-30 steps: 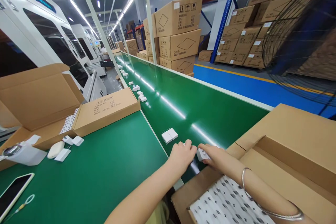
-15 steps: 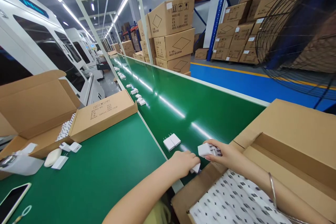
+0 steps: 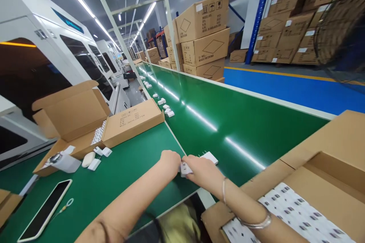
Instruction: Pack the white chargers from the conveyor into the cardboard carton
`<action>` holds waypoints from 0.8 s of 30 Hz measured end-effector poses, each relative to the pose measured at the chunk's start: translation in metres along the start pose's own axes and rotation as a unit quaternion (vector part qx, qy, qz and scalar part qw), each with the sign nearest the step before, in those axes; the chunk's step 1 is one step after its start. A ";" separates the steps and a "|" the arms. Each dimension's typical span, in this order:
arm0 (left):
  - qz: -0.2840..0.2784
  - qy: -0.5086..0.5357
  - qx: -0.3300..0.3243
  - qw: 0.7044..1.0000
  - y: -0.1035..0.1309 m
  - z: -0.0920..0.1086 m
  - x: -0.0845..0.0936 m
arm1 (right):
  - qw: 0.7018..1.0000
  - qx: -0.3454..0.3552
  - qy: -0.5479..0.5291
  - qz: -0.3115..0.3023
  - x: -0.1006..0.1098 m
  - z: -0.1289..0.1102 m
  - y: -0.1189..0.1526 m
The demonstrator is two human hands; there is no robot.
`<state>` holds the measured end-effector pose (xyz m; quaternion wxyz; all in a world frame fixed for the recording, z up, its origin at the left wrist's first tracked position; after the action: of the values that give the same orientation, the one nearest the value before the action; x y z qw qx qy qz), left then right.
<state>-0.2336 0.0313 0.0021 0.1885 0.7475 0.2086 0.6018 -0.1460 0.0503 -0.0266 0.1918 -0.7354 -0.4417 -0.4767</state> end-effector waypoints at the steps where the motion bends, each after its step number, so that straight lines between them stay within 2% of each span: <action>1: -0.005 -0.004 0.009 1.000 0.000 -0.003 -0.004 | 1.000 0.004 0.025 -0.006 -0.003 -0.007 -0.005; 4: -0.027 -0.013 0.021 0.999 0.001 -0.010 -0.016 | 0.997 0.025 0.077 -0.021 -0.010 -0.017 -0.010; 7: -0.038 0.018 0.002 0.999 0.006 -0.019 -0.026 | 0.992 0.041 0.121 -0.018 -0.012 -0.019 -0.006; 10: 0.006 0.133 -0.040 0.990 0.019 -0.036 -0.033 | 0.984 0.068 0.162 0.001 -0.011 -0.027 -0.004; 13: 0.096 0.295 -0.069 0.948 0.048 -0.068 -0.030 | 0.976 0.116 0.182 0.019 -0.010 -0.043 -0.009; 16: 0.176 0.391 -0.004 0.904 0.088 -0.109 -0.027 | 0.971 0.148 0.187 0.025 -0.013 -0.057 -0.018; 18: 0.207 0.420 0.029 0.883 0.111 -0.128 -0.029 | 0.972 0.149 0.182 0.020 -0.018 -0.061 -0.025; 21: 0.226 0.461 0.031 0.858 0.128 -0.138 -0.039 | 0.979 0.129 0.155 0.009 -0.029 -0.061 -0.034; 24: 0.234 0.507 0.015 0.829 0.126 -0.136 -0.053 | 0.991 0.102 0.091 0.004 -0.035 -0.058 -0.041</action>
<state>-0.3654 -0.0988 0.0535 -0.1012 0.3662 0.1027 0.9193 -0.2160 0.0153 -0.0356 0.3070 -0.6676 -0.4653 -0.4935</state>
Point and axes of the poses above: each hand's wrist, its own y-axis away from the middle knuckle, its own x-axis out of the back of the hand, z = x × y, the point moved 4 cm from there along -y, towards the middle knuckle, and after that the axes turned 2 degrees about -z, right-handed, at the moved point
